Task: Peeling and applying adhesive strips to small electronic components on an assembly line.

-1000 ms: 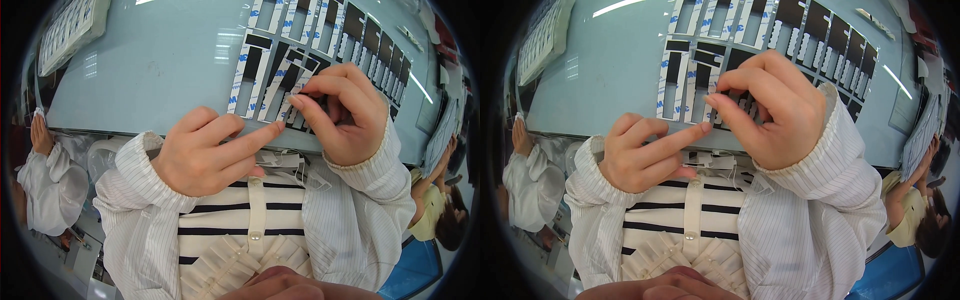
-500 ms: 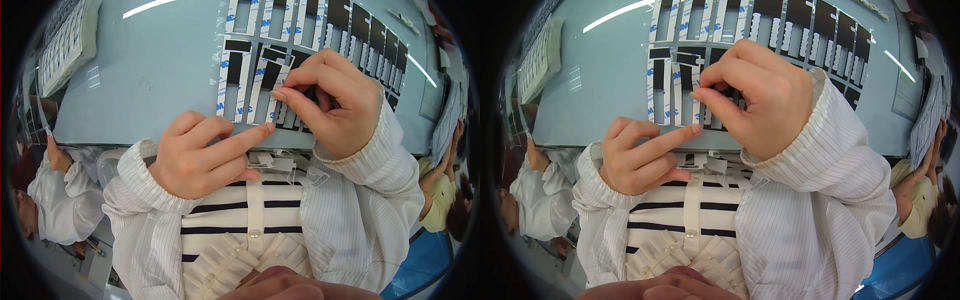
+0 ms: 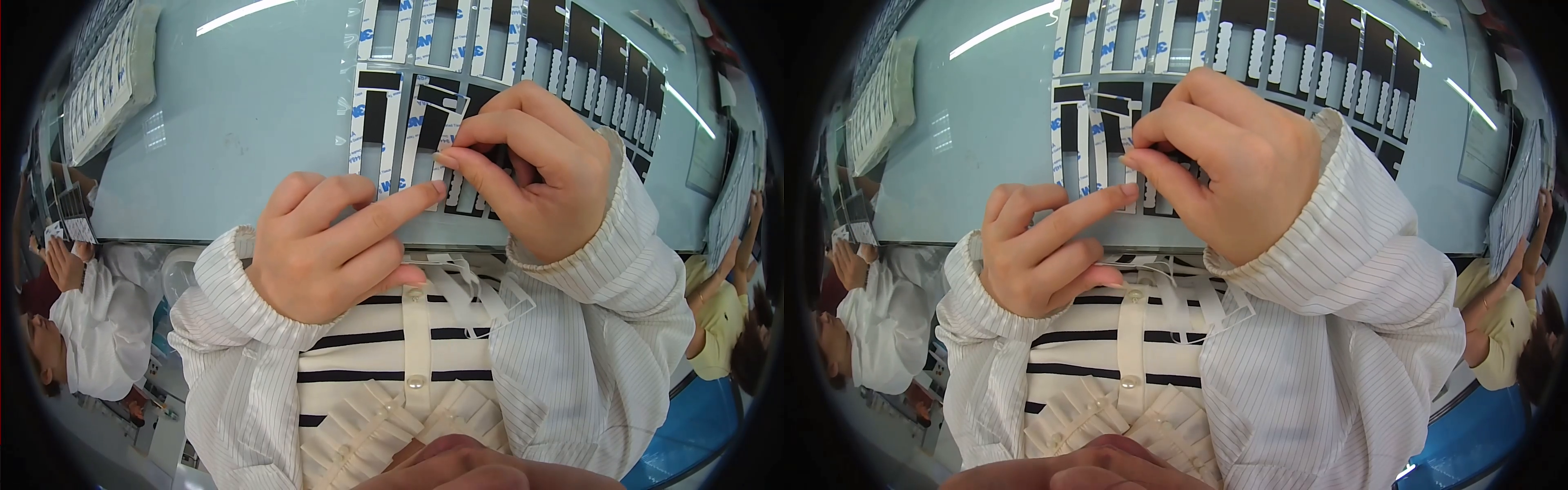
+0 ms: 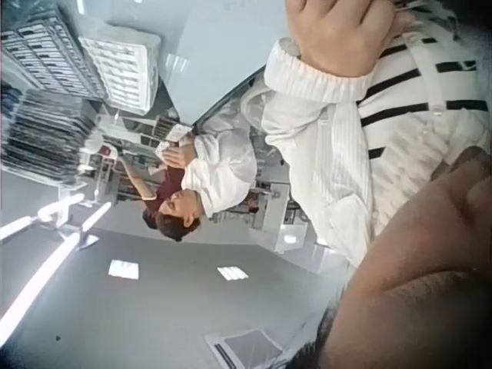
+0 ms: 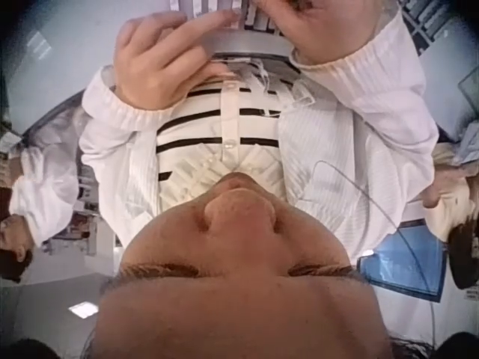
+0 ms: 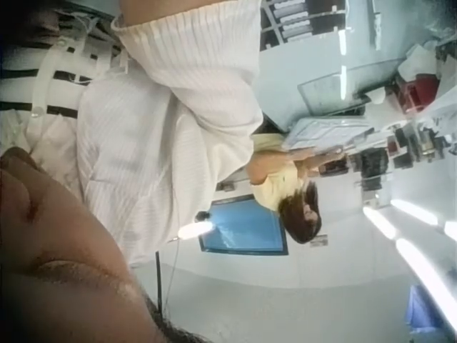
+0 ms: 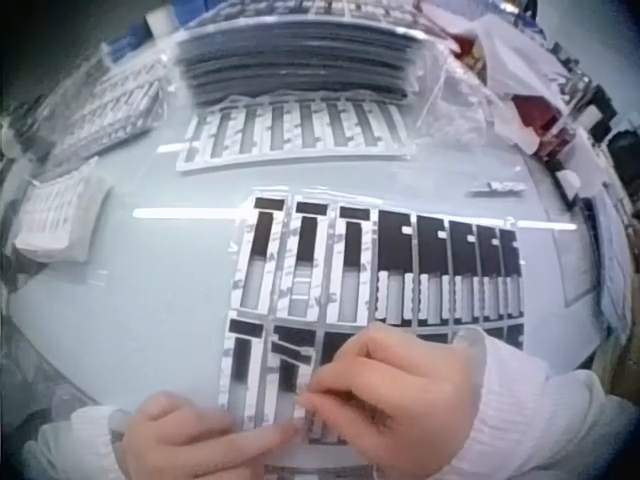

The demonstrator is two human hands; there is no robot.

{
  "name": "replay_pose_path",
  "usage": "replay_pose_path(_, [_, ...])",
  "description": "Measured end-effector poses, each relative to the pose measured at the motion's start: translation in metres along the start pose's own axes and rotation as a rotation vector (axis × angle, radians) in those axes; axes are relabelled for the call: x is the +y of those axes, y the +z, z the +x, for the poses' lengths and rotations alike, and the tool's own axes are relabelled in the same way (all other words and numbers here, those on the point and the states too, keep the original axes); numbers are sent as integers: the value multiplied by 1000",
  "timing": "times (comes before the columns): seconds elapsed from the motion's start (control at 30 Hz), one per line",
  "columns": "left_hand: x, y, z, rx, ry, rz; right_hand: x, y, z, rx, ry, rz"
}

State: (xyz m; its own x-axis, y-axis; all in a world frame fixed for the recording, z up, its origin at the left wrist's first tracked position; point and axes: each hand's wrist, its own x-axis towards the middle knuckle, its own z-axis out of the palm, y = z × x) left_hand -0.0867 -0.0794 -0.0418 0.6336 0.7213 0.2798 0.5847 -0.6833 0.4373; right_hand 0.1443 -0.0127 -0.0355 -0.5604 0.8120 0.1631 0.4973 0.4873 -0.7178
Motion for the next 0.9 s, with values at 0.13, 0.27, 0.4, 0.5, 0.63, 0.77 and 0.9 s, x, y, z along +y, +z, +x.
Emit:
replay_pose_path(0.13, [2, -3, 2, -6, -13, 44, -6, -1, -1, -6, -24, -65])
replay_pose_path(0.27, [4, -2, 1, 21, 10, 86, -7, -3, -1, 27, -170, -174])
replay_pose_path(0.4, [2, -4, 2, -9, 20, 42, -13, -11, -2, -28, -246, -461])
replay_pose_path(0.5, [0, -6, 3, -16, 32, 22, -7, -14, -3, 19, -295, -518])
replay_pose_path(0.63, [0, -9, 4, -25, 36, -10, -14, -29, -5, -148, -277, -475])
replay_pose_path(0.77, [2, -4, 4, 17, 10, -12, -16, -24, -9, -228, -265, -526])
replay_pose_path(0.9, [1, -8, 7, -13, 35, -28, -10, -26, -8, -221, -269, -519])
